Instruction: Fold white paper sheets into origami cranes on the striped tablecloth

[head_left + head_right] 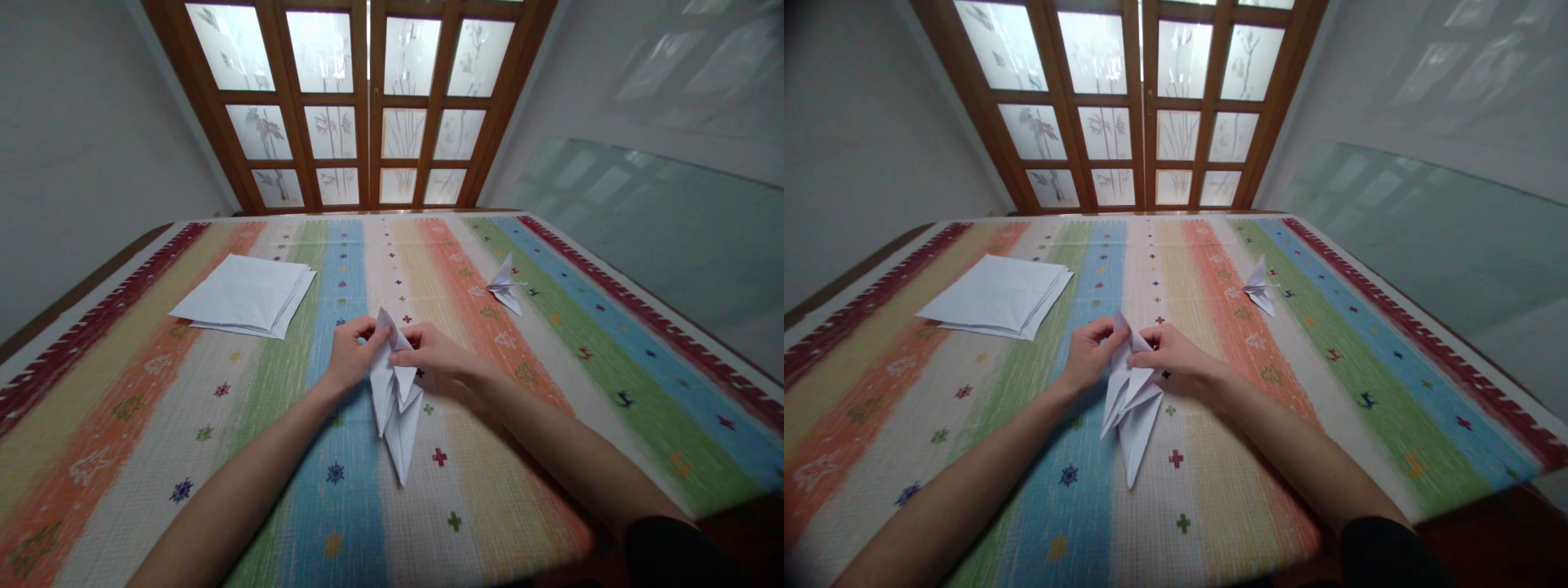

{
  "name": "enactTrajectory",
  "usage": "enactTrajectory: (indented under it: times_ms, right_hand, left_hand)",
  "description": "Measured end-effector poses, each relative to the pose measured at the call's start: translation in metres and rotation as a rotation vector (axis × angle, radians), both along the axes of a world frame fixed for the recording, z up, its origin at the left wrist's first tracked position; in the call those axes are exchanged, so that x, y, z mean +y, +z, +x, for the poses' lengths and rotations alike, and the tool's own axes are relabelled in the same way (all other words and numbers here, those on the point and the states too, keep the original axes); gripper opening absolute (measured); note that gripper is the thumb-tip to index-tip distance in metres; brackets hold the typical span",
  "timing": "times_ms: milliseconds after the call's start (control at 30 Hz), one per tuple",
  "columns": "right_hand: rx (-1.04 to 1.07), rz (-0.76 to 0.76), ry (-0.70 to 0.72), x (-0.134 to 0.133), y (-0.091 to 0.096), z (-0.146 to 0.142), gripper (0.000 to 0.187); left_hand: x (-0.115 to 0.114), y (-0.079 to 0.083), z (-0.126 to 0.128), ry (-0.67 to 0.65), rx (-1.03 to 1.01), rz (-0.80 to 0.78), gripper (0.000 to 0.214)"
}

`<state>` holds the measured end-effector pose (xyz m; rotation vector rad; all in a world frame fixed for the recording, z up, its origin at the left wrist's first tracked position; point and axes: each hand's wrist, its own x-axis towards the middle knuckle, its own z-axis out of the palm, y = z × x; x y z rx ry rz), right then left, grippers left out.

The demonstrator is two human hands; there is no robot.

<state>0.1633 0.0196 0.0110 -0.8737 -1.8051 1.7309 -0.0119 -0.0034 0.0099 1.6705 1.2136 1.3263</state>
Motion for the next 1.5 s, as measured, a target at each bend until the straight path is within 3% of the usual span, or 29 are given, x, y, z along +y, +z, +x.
enactTrajectory:
  times_ms: [133, 267, 367, 633, 900, 1167, 1500]
  right_hand:
    - [0.074, -0.045, -0.125, 0.001, 0.000, -0.001, 0.031]
    - [0.126, 0.003, -0.310, 0.003, 0.002, -0.003, 0.029]
    - [0.134, 0.014, -0.363, 0.004, 0.004, -0.005, 0.027]
    - [0.136, -0.030, -0.328, -0.001, 0.005, -0.009, 0.026]
    - [0.109, -0.057, -0.248, 0.000, -0.006, -0.010, 0.036]
    - [0.215, -0.113, -0.318, 0.001, -0.004, -0.013, 0.044]
    - [0.176, -0.033, -0.366, -0.001, 0.004, -0.013, 0.030]
  left_hand:
    - [-0.002, 0.001, 0.003, 0.057, -0.093, -0.086, 0.035]
    - [-0.003, 0.001, 0.005, 0.063, -0.119, -0.135, 0.034]
    - [-0.003, 0.001, 0.006, 0.064, -0.125, -0.155, 0.031]
    - [-0.006, 0.002, 0.008, 0.091, -0.115, -0.140, 0.020]
    - [-0.006, 0.000, 0.009, 0.057, -0.113, -0.133, 0.020]
    - [-0.005, -0.001, 0.009, 0.058, -0.130, -0.128, 0.022]
    - [-0.006, 0.001, 0.009, 0.073, -0.054, -0.095, 0.021]
